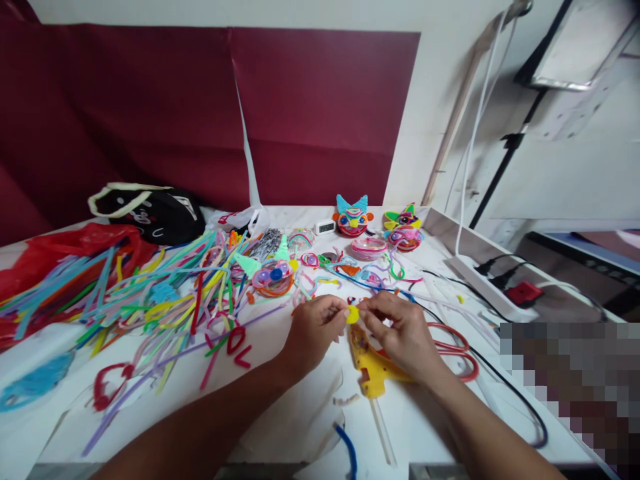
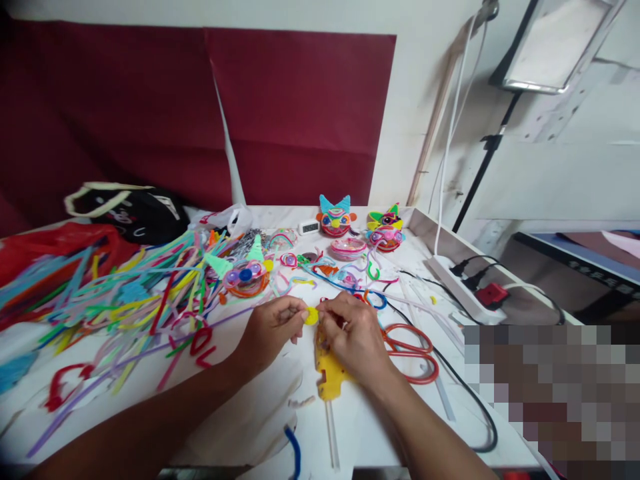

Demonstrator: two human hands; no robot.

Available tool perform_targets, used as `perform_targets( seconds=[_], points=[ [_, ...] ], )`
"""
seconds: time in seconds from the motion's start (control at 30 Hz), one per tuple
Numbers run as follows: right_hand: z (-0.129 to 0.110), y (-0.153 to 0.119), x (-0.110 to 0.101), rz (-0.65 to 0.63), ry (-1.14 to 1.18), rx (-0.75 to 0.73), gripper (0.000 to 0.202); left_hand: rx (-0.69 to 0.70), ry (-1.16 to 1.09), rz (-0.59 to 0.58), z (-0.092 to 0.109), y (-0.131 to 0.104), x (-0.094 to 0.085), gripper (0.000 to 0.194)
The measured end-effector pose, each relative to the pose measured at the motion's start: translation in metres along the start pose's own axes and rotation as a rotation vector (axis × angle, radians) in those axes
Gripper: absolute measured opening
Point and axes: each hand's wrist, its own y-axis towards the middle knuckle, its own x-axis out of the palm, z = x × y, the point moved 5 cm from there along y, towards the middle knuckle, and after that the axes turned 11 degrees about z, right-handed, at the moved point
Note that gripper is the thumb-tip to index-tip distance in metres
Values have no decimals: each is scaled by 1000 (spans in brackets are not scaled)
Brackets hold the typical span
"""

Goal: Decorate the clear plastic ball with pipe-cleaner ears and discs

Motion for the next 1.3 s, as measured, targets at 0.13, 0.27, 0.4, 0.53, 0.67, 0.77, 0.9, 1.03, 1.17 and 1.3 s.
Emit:
perform_targets(
  seconds=[0.13, 0.27, 0.4, 0.53, 0.67, 0.77, 0.9, 1.03, 1.17, 1.3],
  points=[
    [2, -1, 3, 15, 42, 97, 19, -5, -29, 52, -1, -2, 0, 12],
    [8, -2, 7, 25, 136, 207, 18, -24, -69, 103, -2, -3, 1, 12],
    [11, -4, 11, 10, 194, 244, 18, -22, -82, 125, -3, -3, 0, 12],
    [8, -6, 11, 24, 189, 188, 21, -15, -77, 147, -7, -2, -1, 11],
    [1, -7, 10, 47, 146, 117, 23, -24, -98, 162, -10, -2, -1, 10],
    [-1, -7, 10, 61, 148, 114, 21, -35, -120, 168, -11, -3, 0, 10],
    [4, -8, 12, 78, 201, 196, 19, -57, -160, 150, -10, -5, 2, 11],
    [10, -8, 13, 50, 236, 258, 18, -105, -209, 105, -9, -6, 6, 13],
    [13, -8, 13, -7, 252, 266, 17, -146, -244, 48, -10, -4, 7, 16],
    [12, -8, 12, -39, 236, 254, 18, -137, -167, -16, -9, -1, 5, 17]
  ],
)
